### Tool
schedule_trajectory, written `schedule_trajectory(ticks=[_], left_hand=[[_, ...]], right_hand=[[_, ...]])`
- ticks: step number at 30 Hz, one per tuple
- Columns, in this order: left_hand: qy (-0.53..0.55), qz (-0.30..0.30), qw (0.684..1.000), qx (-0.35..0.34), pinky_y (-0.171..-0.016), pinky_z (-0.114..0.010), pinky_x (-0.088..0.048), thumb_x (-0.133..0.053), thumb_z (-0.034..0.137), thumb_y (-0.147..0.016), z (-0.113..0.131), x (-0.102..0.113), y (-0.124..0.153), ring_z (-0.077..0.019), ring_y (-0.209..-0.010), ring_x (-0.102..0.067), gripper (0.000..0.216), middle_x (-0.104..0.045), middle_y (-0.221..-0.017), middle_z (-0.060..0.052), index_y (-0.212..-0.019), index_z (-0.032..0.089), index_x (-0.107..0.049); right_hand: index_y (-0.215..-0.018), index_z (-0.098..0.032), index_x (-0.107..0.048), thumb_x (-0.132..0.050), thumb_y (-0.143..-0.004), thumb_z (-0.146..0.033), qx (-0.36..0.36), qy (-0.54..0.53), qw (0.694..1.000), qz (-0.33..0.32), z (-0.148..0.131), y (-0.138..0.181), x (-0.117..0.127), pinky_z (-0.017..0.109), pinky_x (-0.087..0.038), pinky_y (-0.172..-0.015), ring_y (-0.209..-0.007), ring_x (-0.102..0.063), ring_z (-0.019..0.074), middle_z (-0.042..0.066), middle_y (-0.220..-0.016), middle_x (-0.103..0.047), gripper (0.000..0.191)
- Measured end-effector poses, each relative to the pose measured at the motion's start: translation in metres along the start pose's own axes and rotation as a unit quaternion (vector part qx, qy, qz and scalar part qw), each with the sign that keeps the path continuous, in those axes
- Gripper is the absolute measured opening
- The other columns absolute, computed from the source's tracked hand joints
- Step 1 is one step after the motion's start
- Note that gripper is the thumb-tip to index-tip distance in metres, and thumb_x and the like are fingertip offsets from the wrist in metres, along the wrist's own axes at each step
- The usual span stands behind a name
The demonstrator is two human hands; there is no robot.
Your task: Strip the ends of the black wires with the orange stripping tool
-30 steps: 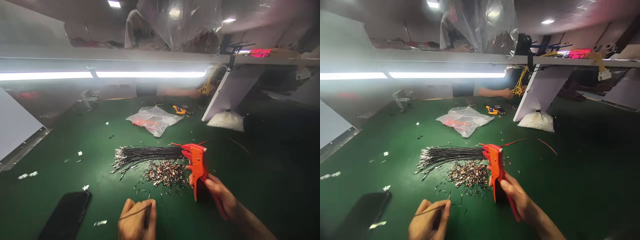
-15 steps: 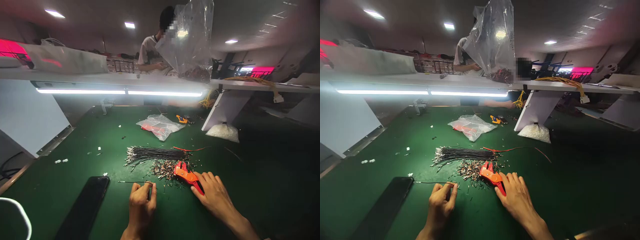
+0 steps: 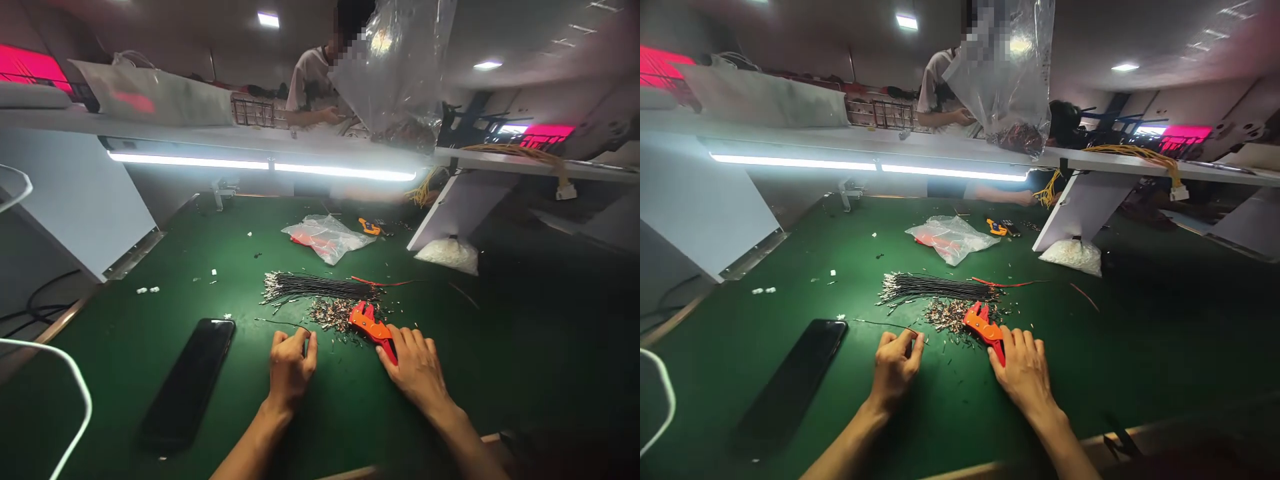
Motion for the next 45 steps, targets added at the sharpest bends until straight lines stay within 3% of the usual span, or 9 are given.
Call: schedule_trajectory(ticks=[6, 11, 22, 25, 30, 35, 38, 42, 45], left_hand=[[0.025, 0.029, 0.999, -0.006, -0.068, -0.031, -0.055, -0.058, 0.037, -0.095, 0.001, 0.0, -0.001, -0.0124, -0.074, -0.063, 0.022, -0.066, -0.093, -0.002, -0.1, 0.016, -0.064], [0.079, 0.056, 0.995, 0.016, -0.057, -0.027, -0.042, -0.057, 0.034, -0.092, 0.003, 0.008, -0.006, -0.0144, -0.054, -0.047, 0.029, -0.046, -0.047, 0.005, -0.066, 0.022, -0.061], [0.335, -0.018, 0.928, 0.161, -0.047, -0.022, -0.039, -0.064, 0.051, -0.083, 0.031, 0.018, -0.057, -0.0102, -0.048, -0.046, 0.038, -0.055, -0.055, 0.004, -0.061, 0.021, -0.06], [0.408, -0.032, 0.891, 0.198, -0.043, -0.022, -0.043, -0.062, 0.056, -0.083, 0.035, 0.011, -0.075, -0.0097, -0.046, -0.048, 0.043, -0.058, -0.06, 0.003, -0.061, 0.02, -0.057], [0.499, -0.04, 0.829, 0.248, -0.041, -0.024, -0.05, -0.068, 0.057, -0.076, 0.037, -0.009, -0.086, -0.0119, -0.051, -0.055, 0.042, -0.063, -0.067, -0.001, -0.065, 0.017, -0.059], [0.541, -0.037, 0.785, 0.299, -0.044, -0.027, -0.054, -0.076, 0.05, -0.07, 0.04, -0.005, -0.089, -0.0123, -0.05, -0.057, 0.038, -0.069, -0.066, -0.004, -0.07, 0.014, -0.062], [0.542, -0.009, 0.78, 0.313, -0.043, -0.028, -0.053, -0.077, 0.048, -0.069, 0.042, 0.011, -0.098, -0.014, -0.049, -0.059, 0.039, -0.07, -0.064, -0.003, -0.087, 0.015, -0.066], [0.506, 0.07, 0.803, 0.306, -0.044, -0.026, -0.051, -0.077, 0.046, -0.073, 0.04, 0.032, -0.105, -0.0131, -0.052, -0.059, 0.033, -0.072, -0.073, -0.005, -0.076, 0.015, -0.066], [0.456, 0.14, 0.835, 0.275, -0.055, -0.024, -0.05, -0.076, 0.042, -0.078, 0.039, 0.038, -0.099, -0.0095, -0.056, -0.058, 0.025, -0.071, -0.077, -0.001, -0.083, 0.018, -0.073]], right_hand=[[-0.122, -0.013, -0.059, -0.049, -0.095, -0.032, -0.007, -0.004, 0.999, 0.031, -0.003, 0.001, -0.002, 0.043, -0.04, -0.078, -0.091, -0.06, 0.0323, 0.015, -0.1, -0.069, 0.035], [-0.123, -0.015, -0.06, -0.05, -0.094, -0.031, -0.023, -0.036, 0.999, 0.024, -0.002, -0.001, -0.002, 0.045, -0.04, -0.081, -0.095, -0.06, 0.0336, 0.015, -0.103, -0.07, 0.035], [-0.108, -0.022, -0.066, -0.051, -0.089, -0.039, -0.079, -0.28, 0.954, -0.065, 0.011, -0.034, 0.021, 0.049, -0.043, -0.085, -0.096, -0.06, 0.0354, 0.013, -0.099, -0.07, 0.029], [-0.102, -0.023, -0.064, -0.047, -0.093, -0.049, -0.08, -0.435, 0.89, -0.113, 0.012, -0.053, 0.031, 0.043, -0.047, -0.079, -0.083, -0.062, 0.0287, 0.007, -0.089, -0.07, 0.032], [-0.108, -0.017, -0.06, -0.035, -0.099, -0.055, -0.056, -0.687, 0.701, -0.184, -0.001, -0.069, 0.036, 0.039, -0.053, -0.078, -0.081, -0.066, 0.0227, 0.009, -0.097, -0.069, 0.046], [-0.106, -0.018, -0.065, -0.076, -0.067, -0.034, -0.045, -0.817, 0.527, -0.23, -0.021, -0.058, 0.018, 0.038, -0.051, -0.086, -0.09, -0.065, 0.0248, 0.007, -0.097, -0.07, 0.043], [-0.115, -0.02, -0.064, -0.067, -0.065, -0.021, -0.05, -0.861, 0.445, -0.244, -0.034, -0.048, 0.006, 0.044, -0.051, -0.088, -0.093, -0.065, 0.0257, 0.005, -0.097, -0.069, 0.05], [-0.12, -0.021, -0.064, -0.062, -0.063, -0.014, -0.056, -0.899, 0.351, -0.254, -0.05, -0.034, -0.007, 0.046, -0.053, -0.081, -0.087, -0.067, 0.0258, 0.005, -0.098, -0.07, 0.058], [-0.123, -0.019, -0.064, -0.066, -0.065, -0.014, -0.061, -0.918, 0.313, -0.235, -0.057, -0.026, -0.014, 0.04, -0.053, -0.077, -0.086, -0.067, 0.0246, 0.007, -0.099, -0.072, 0.058]])
Point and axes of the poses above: each hand's wrist, its own y-axis away from the middle knuckle, its own x-axis out of the back of the hand, z = x × y, the point moved 3 cm from there along -y, towards the middle knuckle
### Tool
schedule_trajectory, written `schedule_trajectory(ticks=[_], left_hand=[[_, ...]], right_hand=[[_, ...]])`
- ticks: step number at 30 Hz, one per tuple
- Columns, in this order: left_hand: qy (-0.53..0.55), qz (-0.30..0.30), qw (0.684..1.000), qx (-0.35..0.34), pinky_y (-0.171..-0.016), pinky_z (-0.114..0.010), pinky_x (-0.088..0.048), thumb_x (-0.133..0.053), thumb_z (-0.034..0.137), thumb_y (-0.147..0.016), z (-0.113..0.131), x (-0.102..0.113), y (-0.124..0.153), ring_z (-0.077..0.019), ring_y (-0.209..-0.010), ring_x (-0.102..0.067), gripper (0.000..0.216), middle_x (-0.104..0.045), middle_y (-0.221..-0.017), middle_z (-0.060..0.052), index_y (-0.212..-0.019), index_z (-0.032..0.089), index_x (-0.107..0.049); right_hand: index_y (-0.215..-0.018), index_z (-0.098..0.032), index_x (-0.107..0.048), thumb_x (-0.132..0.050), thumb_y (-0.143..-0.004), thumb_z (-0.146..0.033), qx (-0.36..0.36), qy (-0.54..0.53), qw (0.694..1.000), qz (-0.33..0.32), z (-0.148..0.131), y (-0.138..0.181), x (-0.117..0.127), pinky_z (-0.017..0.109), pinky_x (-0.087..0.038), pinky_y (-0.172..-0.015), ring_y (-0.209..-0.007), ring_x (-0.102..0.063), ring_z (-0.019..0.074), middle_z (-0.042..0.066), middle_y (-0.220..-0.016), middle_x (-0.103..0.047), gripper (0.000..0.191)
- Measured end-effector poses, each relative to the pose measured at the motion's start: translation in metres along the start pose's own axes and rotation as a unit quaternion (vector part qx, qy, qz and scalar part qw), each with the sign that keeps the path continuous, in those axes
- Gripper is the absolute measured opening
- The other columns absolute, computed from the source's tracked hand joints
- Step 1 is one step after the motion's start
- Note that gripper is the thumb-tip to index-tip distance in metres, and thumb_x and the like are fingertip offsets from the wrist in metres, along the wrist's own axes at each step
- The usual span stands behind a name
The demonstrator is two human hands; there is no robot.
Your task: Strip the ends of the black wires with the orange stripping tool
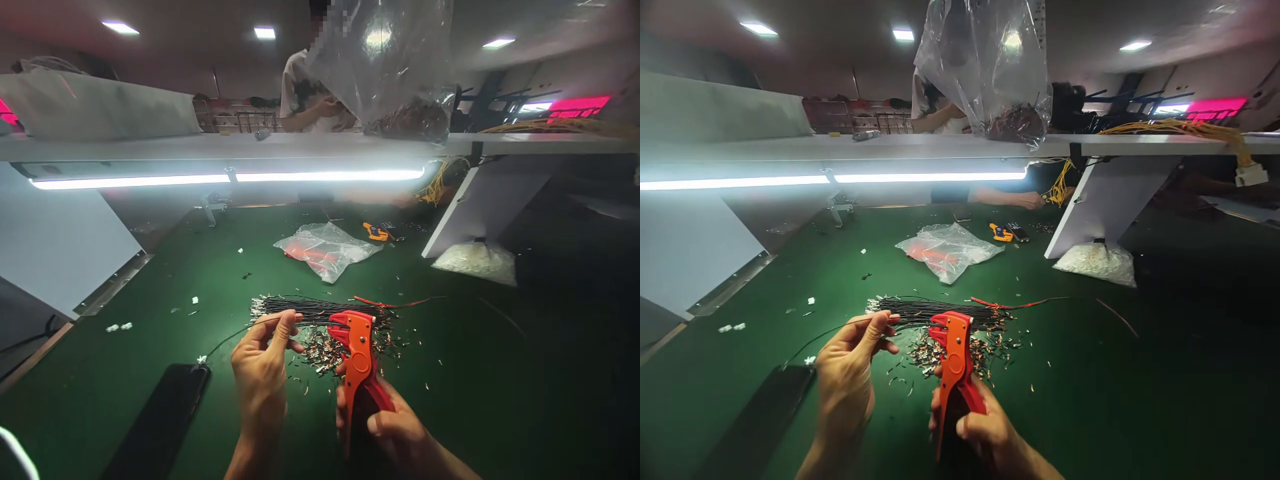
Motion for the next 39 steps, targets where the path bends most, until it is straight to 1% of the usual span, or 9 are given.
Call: schedule_trajectory(ticks=[4, 6, 10, 17, 21, 27, 30, 36, 39], left_hand=[[-0.037, 0.021, 0.994, -0.1, -0.074, -0.023, -0.049, -0.077, 0.035, -0.079, -0.007, 0.002, 0.016, -0.012, -0.08, -0.061, 0.012, -0.069, -0.082, 0.001, -0.079, 0.023, -0.076], [-0.06, 0.022, 0.986, -0.154, -0.076, -0.024, -0.048, -0.074, 0.028, -0.082, -0.008, 0.001, 0.025, -0.0123, -0.085, -0.061, 0.005, -0.067, -0.085, 0.002, -0.079, 0.025, -0.075], [-0.17, 0.013, 0.934, -0.315, -0.077, -0.027, -0.046, -0.069, 0.014, -0.085, 0.001, -0.005, 0.038, -0.0125, -0.087, -0.058, 0.013, -0.064, -0.091, 0.001, -0.089, 0.026, -0.073], [-0.194, 0.09, 0.881, -0.423, -0.077, -0.033, -0.043, -0.065, 0.008, -0.086, 0.022, -0.01, 0.052, -0.0162, -0.087, -0.056, 0.012, -0.065, -0.088, -0.002, -0.082, 0.019, -0.067], [-0.259, 0.083, 0.84, -0.47, -0.078, -0.034, -0.041, -0.063, 0.01, -0.088, 0.027, -0.01, 0.057, -0.0178, -0.089, -0.056, 0.011, -0.065, -0.089, -0.005, -0.08, 0.017, -0.065], [-0.333, 0.05, 0.772, -0.539, -0.076, -0.034, -0.04, -0.064, 0.013, -0.087, 0.032, -0.009, 0.059, -0.0189, -0.086, -0.056, 0.008, -0.064, -0.087, -0.006, -0.08, 0.016, -0.065], [-0.326, 0.04, 0.783, -0.528, -0.077, -0.033, -0.04, -0.065, 0.01, -0.085, 0.03, -0.011, 0.06, -0.0186, -0.086, -0.056, 0.008, -0.064, -0.087, -0.006, -0.08, 0.017, -0.066], [-0.232, -0.002, 0.887, -0.399, -0.08, -0.034, -0.042, -0.065, 0.009, -0.086, 0.012, -0.016, 0.06, -0.0188, -0.092, -0.053, 0.013, -0.063, -0.09, -0.004, -0.081, 0.021, -0.067], [-0.217, -0.031, 0.909, -0.353, -0.078, -0.033, -0.042, -0.064, 0.009, -0.087, 0.007, -0.016, 0.062, -0.0185, -0.092, -0.052, 0.014, -0.062, -0.091, -0.003, -0.082, 0.022, -0.067]], right_hand=[[-0.126, -0.022, -0.062, -0.076, -0.07, -0.022, 0.034, -0.005, 0.999, -0.027, 0.007, 0.002, 0.0, 0.037, -0.052, -0.078, -0.091, -0.067, 0.0241, 0.006, -0.105, -0.071, 0.058], [-0.128, -0.024, -0.061, -0.079, -0.073, -0.028, 0.054, 0.025, 0.998, -0.036, 0.006, 0.004, -0.001, 0.038, -0.05, -0.084, -0.094, -0.067, 0.0237, 0.007, -0.11, -0.071, 0.058], [-0.133, -0.027, -0.058, -0.077, -0.08, -0.037, 0.077, 0.084, 0.992, -0.059, 0.003, 0.007, -0.005, 0.039, -0.047, -0.088, -0.097, -0.066, 0.0229, 0.008, -0.11, -0.071, 0.056], [-0.134, -0.026, -0.053, -0.072, -0.085, -0.04, 0.067, 0.092, 0.991, -0.076, 0.007, 0.008, -0.006, 0.036, -0.047, -0.078, -0.093, -0.064, 0.0226, 0.008, -0.105, -0.066, 0.054], [-0.134, -0.025, -0.053, -0.07, -0.086, -0.037, 0.062, 0.071, 0.991, -0.099, 0.007, 0.009, -0.011, 0.036, -0.047, -0.079, -0.093, -0.065, 0.0223, 0.008, -0.105, -0.066, 0.053], [-0.126, -0.022, -0.056, -0.068, -0.084, -0.033, 0.038, 0.008, 0.997, -0.063, -0.004, 0.008, -0.023, 0.038, -0.052, -0.071, -0.087, -0.067, 0.0245, 0.008, -0.099, -0.068, 0.046], [-0.124, -0.021, -0.057, -0.065, -0.084, -0.031, 0.054, -0.011, 0.997, -0.057, -0.011, 0.008, -0.027, 0.037, -0.053, -0.066, -0.083, -0.067, 0.0244, 0.009, -0.097, -0.069, 0.042], [-0.123, -0.018, -0.057, -0.067, -0.083, -0.033, 0.071, 0.019, 0.995, -0.06, -0.013, 0.012, -0.027, 0.038, -0.051, -0.07, -0.08, -0.064, 0.0224, 0.01, -0.096, -0.068, 0.044], [-0.124, -0.02, -0.057, -0.067, -0.086, -0.036, 0.08, 0.05, 0.992, -0.083, -0.011, 0.014, -0.026, 0.036, -0.049, -0.072, -0.077, -0.061, 0.0191, 0.008, -0.095, -0.066, 0.042]])
Point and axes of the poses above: each hand's wrist, its own y-axis away from the middle knuckle, its own x-axis out of the back of the hand, z = x × y, the point moved 3 cm from there along -y, towards the middle knuckle
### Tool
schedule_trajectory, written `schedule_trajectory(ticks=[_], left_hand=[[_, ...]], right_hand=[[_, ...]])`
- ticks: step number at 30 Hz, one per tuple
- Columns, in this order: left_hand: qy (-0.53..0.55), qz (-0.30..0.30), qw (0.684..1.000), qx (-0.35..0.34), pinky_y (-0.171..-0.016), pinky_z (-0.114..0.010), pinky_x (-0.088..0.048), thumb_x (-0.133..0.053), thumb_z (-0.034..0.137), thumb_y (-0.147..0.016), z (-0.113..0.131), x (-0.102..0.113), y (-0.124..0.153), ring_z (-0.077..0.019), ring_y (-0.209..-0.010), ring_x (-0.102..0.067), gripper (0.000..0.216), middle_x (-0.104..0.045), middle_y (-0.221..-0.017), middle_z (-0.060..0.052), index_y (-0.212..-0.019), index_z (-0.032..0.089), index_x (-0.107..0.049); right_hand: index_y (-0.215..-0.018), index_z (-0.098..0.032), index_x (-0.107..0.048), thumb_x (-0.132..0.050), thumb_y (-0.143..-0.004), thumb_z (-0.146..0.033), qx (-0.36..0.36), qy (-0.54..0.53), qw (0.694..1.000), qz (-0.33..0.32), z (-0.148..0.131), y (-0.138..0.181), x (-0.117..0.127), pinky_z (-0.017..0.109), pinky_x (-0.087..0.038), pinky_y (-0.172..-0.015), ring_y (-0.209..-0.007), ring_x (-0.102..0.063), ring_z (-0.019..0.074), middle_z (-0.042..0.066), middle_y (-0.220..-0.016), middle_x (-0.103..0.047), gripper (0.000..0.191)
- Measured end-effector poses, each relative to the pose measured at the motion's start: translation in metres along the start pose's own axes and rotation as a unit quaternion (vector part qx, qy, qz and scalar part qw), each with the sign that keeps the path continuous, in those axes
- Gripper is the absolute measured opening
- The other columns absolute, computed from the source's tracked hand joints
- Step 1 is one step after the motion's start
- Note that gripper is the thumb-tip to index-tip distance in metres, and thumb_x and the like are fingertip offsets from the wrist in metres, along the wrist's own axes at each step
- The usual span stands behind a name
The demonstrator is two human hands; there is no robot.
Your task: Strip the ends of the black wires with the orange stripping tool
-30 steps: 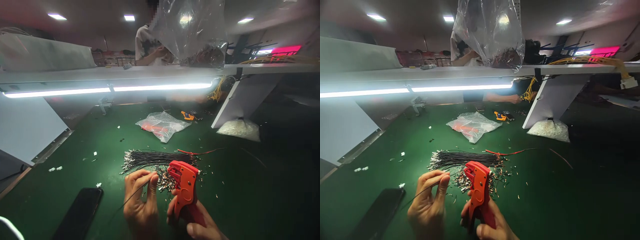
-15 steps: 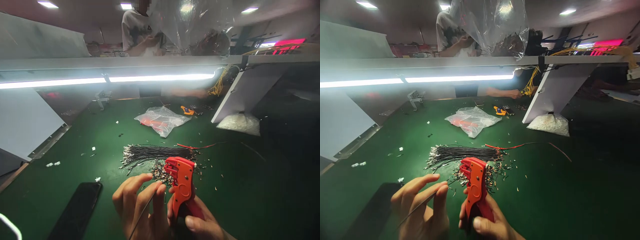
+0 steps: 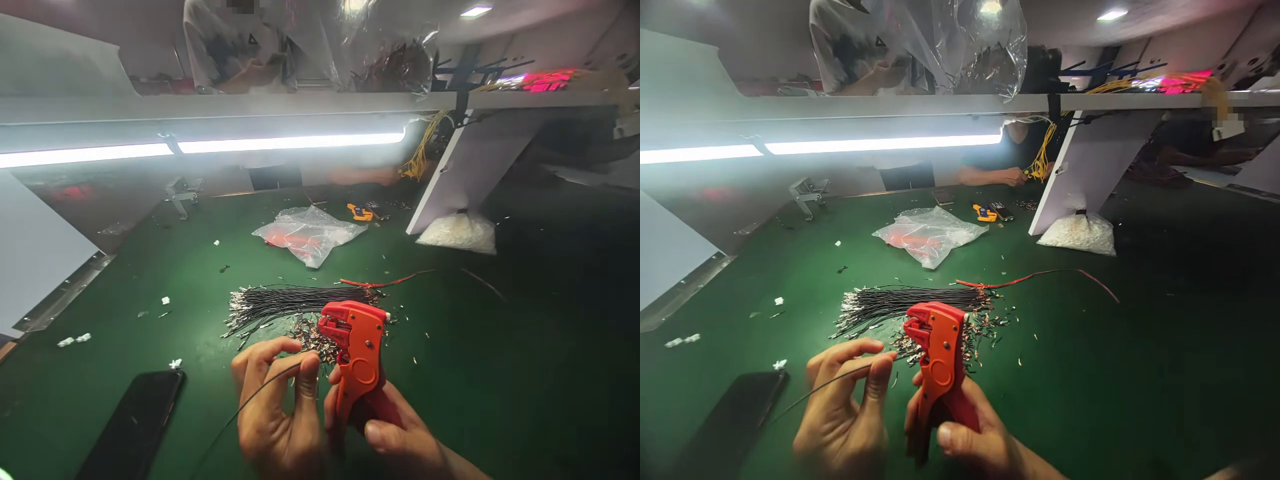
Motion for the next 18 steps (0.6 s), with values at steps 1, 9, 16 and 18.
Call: schedule_trajectory(ticks=[1, 9, 16, 18], left_hand=[[0.001, -0.004, 1.0, -0.002, -0.078, -0.034, -0.042, -0.064, 0.009, -0.087, 0.001, 0.0, 0.001, -0.0185, -0.092, -0.052, 0.014, -0.062, -0.09, -0.003, -0.082, 0.022, -0.066], [-0.025, -0.009, 0.997, -0.069, -0.079, -0.034, -0.041, -0.062, 0.004, -0.084, 0.01, -0.003, 0.002, -0.0184, -0.088, -0.052, 0.016, -0.063, -0.087, -0.003, -0.078, 0.02, -0.064], [-0.109, -0.039, 0.976, -0.185, -0.079, -0.032, -0.042, -0.066, 0.008, -0.081, 0.013, 0.001, 0.001, -0.0196, -0.088, -0.054, 0.011, -0.066, -0.086, -0.005, -0.083, 0.019, -0.065], [-0.127, -0.039, 0.972, -0.194, -0.078, -0.032, -0.042, -0.067, 0.01, -0.082, 0.016, 0.002, 0.002, -0.0199, -0.087, -0.055, 0.01, -0.067, -0.085, -0.004, -0.084, 0.02, -0.065]], right_hand=[[-0.124, -0.021, -0.057, -0.067, -0.087, -0.038, 0.001, 0.01, 1.0, -0.003, 0.0, 0.001, 0.0, 0.035, -0.049, -0.072, -0.077, -0.061, 0.0185, 0.007, -0.095, -0.065, 0.042], [-0.114, -0.024, -0.063, -0.066, -0.089, -0.04, -0.018, 0.061, 0.998, 0.023, -0.006, 0.0, 0.0, 0.036, -0.049, -0.075, -0.08, -0.059, 0.0201, 0.006, -0.09, -0.062, 0.03], [-0.11, -0.023, -0.063, -0.069, -0.086, -0.046, -0.025, 0.07, 0.997, 0.027, -0.004, -0.001, 0.0, 0.036, -0.049, -0.072, -0.078, -0.057, 0.0208, 0.006, -0.089, -0.059, 0.034], [-0.107, -0.023, -0.062, -0.07, -0.084, -0.048, -0.032, 0.061, 0.997, 0.027, -0.003, -0.002, 0.0, 0.036, -0.048, -0.071, -0.075, -0.057, 0.0203, 0.006, -0.087, -0.058, 0.035]])
Point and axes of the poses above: each hand's wrist, its own y-axis away from the middle knuckle, its own x-axis out of the back of the hand, z = x × y, the point moved 3 cm from there along -y, towards the middle knuckle
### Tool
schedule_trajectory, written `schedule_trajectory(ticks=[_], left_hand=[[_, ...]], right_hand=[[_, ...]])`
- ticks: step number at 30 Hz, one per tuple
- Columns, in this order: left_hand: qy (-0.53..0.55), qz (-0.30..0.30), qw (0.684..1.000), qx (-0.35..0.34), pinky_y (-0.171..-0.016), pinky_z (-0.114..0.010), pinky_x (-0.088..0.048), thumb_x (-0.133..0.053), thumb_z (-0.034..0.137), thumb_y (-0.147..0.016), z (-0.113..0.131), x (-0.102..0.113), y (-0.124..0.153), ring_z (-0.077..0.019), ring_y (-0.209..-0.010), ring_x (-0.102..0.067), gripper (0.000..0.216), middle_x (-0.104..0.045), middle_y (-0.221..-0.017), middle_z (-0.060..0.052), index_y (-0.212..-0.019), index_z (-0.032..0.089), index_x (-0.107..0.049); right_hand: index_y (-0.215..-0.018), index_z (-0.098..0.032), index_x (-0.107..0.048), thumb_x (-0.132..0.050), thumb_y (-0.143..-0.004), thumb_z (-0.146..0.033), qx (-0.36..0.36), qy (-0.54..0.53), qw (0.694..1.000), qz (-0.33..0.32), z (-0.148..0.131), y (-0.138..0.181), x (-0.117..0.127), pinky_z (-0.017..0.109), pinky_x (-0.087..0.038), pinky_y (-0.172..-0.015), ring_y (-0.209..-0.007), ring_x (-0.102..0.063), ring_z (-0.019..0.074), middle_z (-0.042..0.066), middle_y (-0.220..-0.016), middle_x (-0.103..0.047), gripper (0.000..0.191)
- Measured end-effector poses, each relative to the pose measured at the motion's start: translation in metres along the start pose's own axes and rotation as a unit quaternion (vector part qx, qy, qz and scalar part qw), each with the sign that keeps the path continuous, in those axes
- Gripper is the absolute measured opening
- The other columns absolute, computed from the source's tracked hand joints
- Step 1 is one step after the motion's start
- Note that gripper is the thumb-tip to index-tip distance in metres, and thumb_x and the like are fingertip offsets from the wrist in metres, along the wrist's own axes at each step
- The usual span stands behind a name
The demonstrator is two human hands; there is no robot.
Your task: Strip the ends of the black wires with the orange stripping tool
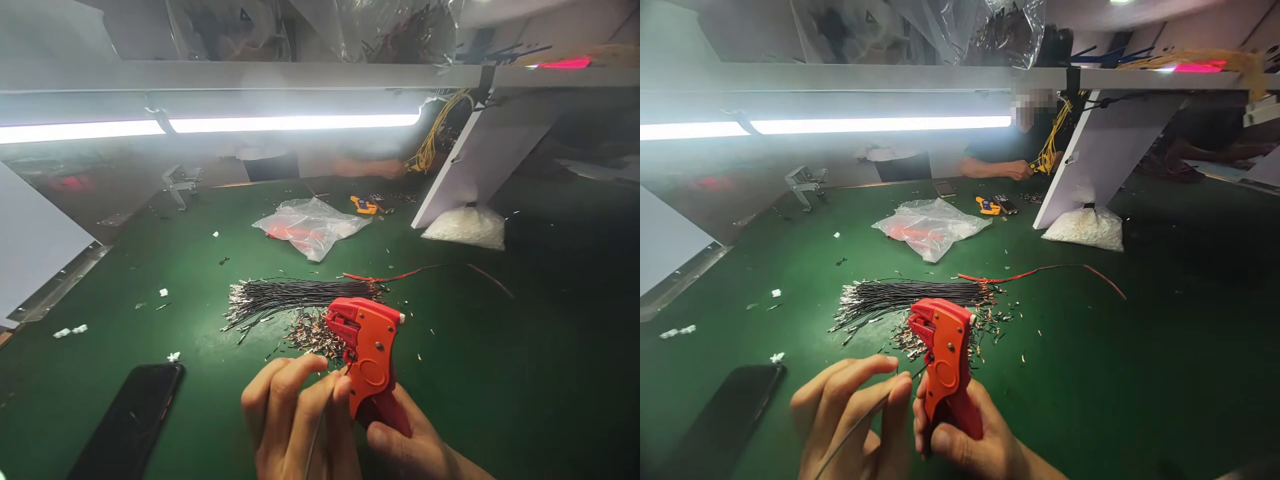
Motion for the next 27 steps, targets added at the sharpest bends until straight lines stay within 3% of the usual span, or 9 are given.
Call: schedule_trajectory(ticks=[7, 13, 17, 23, 27], left_hand=[[-0.012, 0.041, 0.995, 0.092, -0.079, -0.034, -0.041, -0.066, 0.014, -0.086, 0.015, -0.002, 0.003, -0.0211, -0.086, -0.056, 0.01, -0.069, -0.081, -0.005, -0.078, 0.02, -0.067], [-0.011, 0.043, 0.995, 0.094, -0.078, -0.034, -0.041, -0.066, 0.012, -0.084, 0.015, -0.003, 0.002, -0.021, -0.085, -0.057, 0.011, -0.07, -0.077, -0.004, -0.076, 0.02, -0.066], [-0.017, 0.048, 0.995, 0.088, -0.078, -0.035, -0.042, -0.065, 0.016, -0.087, 0.017, -0.004, 0.003, -0.0209, -0.084, -0.057, 0.011, -0.07, -0.076, -0.004, -0.076, 0.02, -0.067], [-0.008, 0.047, 0.993, 0.109, -0.076, -0.033, -0.043, -0.069, 0.013, -0.082, 0.021, -0.004, 0.003, -0.0208, -0.084, -0.057, 0.012, -0.071, -0.075, -0.003, -0.073, 0.021, -0.068], [-0.007, 0.041, 0.994, 0.105, -0.078, -0.034, -0.043, -0.069, 0.014, -0.083, 0.02, -0.005, 0.005, -0.0203, -0.083, -0.058, 0.011, -0.071, -0.074, -0.002, -0.075, 0.021, -0.068]], right_hand=[[-0.099, -0.021, -0.061, -0.07, -0.083, -0.054, -0.026, -0.001, 0.999, 0.029, 0.005, 0.003, 0.005, 0.032, -0.046, -0.063, -0.064, -0.056, 0.0164, 0.004, -0.079, -0.059, 0.038], [-0.099, -0.019, -0.06, -0.067, -0.088, -0.047, -0.024, -0.027, 0.999, 0.02, 0.007, 0.005, 0.008, 0.029, -0.046, -0.061, -0.06, -0.056, 0.0135, 0.003, -0.078, -0.058, 0.031], [-0.088, -0.019, -0.063, -0.068, -0.083, -0.058, -0.049, -0.009, 0.999, 0.005, 0.004, 0.004, 0.004, 0.031, -0.047, -0.06, -0.056, -0.053, 0.0148, 0.001, -0.068, -0.055, 0.04], [-0.085, -0.02, -0.063, -0.068, -0.082, -0.061, -0.088, 0.009, 0.996, 0.029, 0.003, 0.007, 0.005, 0.033, -0.05, -0.059, -0.055, -0.057, 0.0165, 0.002, -0.067, -0.057, 0.041], [-0.092, -0.02, -0.064, -0.069, -0.082, -0.06, -0.086, 0.006, 0.995, 0.048, 0.004, 0.011, 0.008, 0.039, -0.053, -0.066, -0.058, -0.06, 0.0195, 0.003, -0.068, -0.058, 0.042]])
Point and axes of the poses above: each hand's wrist, its own y-axis away from the middle knuckle, its own x-axis out of the back of the hand, z = x × y, the point moved 3 cm from there along -y, towards the middle knuckle
